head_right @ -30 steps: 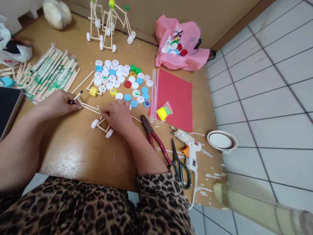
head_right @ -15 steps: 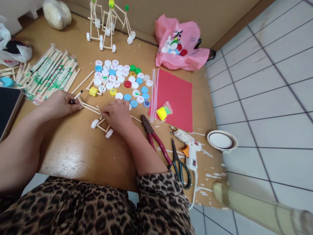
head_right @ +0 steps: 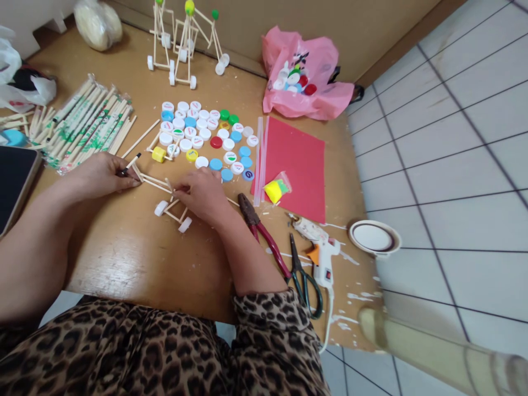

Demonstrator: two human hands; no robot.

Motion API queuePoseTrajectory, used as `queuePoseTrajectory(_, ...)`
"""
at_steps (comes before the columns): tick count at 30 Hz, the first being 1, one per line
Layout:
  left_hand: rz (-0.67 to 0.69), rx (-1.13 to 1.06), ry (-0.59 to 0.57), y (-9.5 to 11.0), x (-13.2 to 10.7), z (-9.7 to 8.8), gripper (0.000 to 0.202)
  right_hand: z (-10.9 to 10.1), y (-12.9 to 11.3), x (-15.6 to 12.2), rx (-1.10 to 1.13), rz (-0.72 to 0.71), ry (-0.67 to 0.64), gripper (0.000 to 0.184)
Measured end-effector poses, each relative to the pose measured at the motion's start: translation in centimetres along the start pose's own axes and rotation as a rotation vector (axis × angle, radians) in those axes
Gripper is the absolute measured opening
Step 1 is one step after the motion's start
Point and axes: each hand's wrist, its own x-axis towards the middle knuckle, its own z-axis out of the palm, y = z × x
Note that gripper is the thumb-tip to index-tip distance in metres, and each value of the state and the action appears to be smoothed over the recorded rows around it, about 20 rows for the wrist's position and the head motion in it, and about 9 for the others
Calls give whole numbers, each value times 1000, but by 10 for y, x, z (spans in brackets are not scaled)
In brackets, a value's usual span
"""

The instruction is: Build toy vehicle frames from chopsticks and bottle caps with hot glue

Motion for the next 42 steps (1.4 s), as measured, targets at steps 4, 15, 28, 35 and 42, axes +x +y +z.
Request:
queuePoseTrajectory(4, -19, 19, -30, 2, -3, -5, 23, -7, 7, -1, 166, 11, 31, 13)
queuePoseTrajectory(15, -69, 66, 99, -4, -6, -14, 20, -12, 16, -1, 347, 102, 252, 25)
queuePoseTrajectory(28, -28, -85, 53, 3, -7, -9, 19, -1, 8, 3, 225, 42, 65, 16)
queuePoseTrajectory(35, 45, -385, 101, -4, -1, -3, 18, 3, -5, 4, 166, 43, 39, 15)
queuePoseTrajectory(42, -3, -536, 251, -3, 2, 2, 22, 12, -17, 7, 150, 66, 57, 14)
